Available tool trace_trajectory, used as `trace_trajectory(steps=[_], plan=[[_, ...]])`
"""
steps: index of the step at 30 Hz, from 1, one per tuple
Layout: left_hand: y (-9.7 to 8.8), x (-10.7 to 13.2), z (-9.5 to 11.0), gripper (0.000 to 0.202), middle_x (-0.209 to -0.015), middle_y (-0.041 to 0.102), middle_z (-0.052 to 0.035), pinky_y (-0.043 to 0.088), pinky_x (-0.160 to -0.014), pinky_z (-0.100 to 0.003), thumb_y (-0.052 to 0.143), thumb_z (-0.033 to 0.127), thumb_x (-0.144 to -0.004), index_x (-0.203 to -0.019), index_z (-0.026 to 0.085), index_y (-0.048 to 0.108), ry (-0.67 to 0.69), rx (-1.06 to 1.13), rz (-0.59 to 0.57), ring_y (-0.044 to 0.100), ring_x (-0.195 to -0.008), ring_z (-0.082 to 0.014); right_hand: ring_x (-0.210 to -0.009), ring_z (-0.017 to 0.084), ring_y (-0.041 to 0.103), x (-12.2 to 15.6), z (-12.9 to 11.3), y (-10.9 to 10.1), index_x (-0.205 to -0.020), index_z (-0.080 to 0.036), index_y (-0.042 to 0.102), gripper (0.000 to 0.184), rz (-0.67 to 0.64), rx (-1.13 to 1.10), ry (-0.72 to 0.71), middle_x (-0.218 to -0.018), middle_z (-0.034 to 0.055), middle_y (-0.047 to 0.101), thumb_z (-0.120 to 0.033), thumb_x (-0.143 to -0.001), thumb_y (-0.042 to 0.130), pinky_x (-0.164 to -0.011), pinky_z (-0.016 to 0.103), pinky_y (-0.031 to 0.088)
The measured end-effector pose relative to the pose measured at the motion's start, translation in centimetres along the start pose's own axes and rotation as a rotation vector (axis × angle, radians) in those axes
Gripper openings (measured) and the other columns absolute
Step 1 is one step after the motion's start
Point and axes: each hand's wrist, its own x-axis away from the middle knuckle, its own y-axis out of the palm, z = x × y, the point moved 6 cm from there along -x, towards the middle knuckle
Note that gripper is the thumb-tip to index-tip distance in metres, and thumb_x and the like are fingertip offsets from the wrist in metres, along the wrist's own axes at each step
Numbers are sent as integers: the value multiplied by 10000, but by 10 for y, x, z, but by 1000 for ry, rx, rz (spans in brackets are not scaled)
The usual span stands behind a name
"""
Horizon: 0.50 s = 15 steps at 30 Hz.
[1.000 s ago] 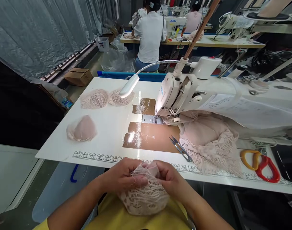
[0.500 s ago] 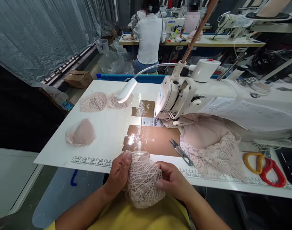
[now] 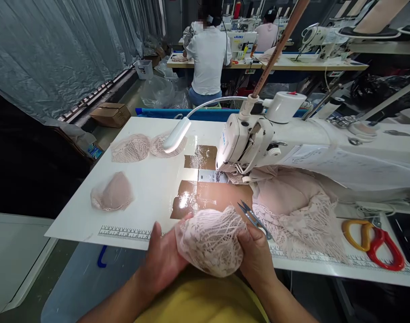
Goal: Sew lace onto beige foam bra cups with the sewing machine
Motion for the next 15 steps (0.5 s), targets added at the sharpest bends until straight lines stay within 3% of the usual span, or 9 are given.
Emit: trace_trajectory(steps=[1, 3, 5, 7, 10, 11, 12, 14, 15], plan=[[6, 2, -8, 783, -1189, 607, -134, 432, -944, -395, 591, 743, -706, -1242, 174, 552, -48, 15, -66, 557, -1116, -292, -612, 183, 543, 0, -1, 3, -673, -202, 673, 419, -20, -16, -11, -640, 33, 604, -595, -795, 595, -587, 310, 482], [13, 2, -20, 666, -1197, 616, -127, 406, -993, -392, 741, 516, -712, -1257, 178, 561, -94, -13, -90, 544, -1156, -287, -696, 191, 573, -1, -4, 13, -713, -201, 708, 267, -86, -32, -18, -732, 35, 644, -451, -793, 667, -652, 304, 487], [15, -2, -25, 529, -1119, 662, -91, 426, -972, -371, 765, 223, -701, -1206, 194, 609, -57, -50, -3, 584, -1100, -257, -697, 181, 569, -2, -5, 20, -693, -191, 714, 197, -142, 20, -5, -738, 30, 649, -363, -785, 693, -642, 285, 475], [14, -6, -23, 462, -986, 700, -63, 471, -892, -332, 722, 61, -652, -1095, 182, 671, 6, -88, 71, 631, -981, -226, -645, 170, 557, -5, -3, 19, -682, -189, 712, 195, -93, -36, 36, -686, 18, 644, -364, -768, 709, -604, 278, 468], [11, -3, -18, 139, -688, 677, -34, 487, -684, -247, 679, 40, -669, -765, 134, 714, -5, -248, 18, 631, -683, -147, -623, 164, 574, -11, -1, 2, -704, -218, 706, 179, 97, -266, 79, -667, -4, 662, -388, -708, 761, -625, 287, 490], [10, 1, -14, 88, -595, 640, -25, 463, -607, -221, 670, 55, -694, -640, 124, 683, -46, -346, -51, 594, -583, -117, -631, 162, 584, -13, -2, -5, -723, -231, 707, 173, 152, -322, 78, -676, -10, 671, -386, -690, 777, -640, 287, 497], [9, 7, -9, 191, -524, 600, -17, 431, -546, -203, 659, 76, -721, -538, 121, 634, -77, -449, -133, 550, -506, -92, -639, 158, 592, -14, -4, -10, -736, -238, 707, 171, 177, -347, 78, -686, -14, 677, -375, -677, 790, -649, 281, 500], [12, 18, 7, 240, -549, 617, -36, 414, -514, -201, 652, 124, -761, -523, 122, 613, -98, -664, -317, 551, -506, -99, -641, 144, 595, -16, -8, -13, -765, -235, 707, 171, 112, -309, 105, -701, -14, 680, -346, -674, 799, -634, 256, 495], [14, 22, 23, 179, -641, 660, -55, 445, -553, -213, 644, 163, -783, -607, 132, 651, -3, -731, -353, 594, -580, -124, -644, 139, 594, -16, -10, -9, -770, -224, 705, 170, 24, -256, 127, -710, -11, 677, -327, -674, 802, -623, 243, 488]])
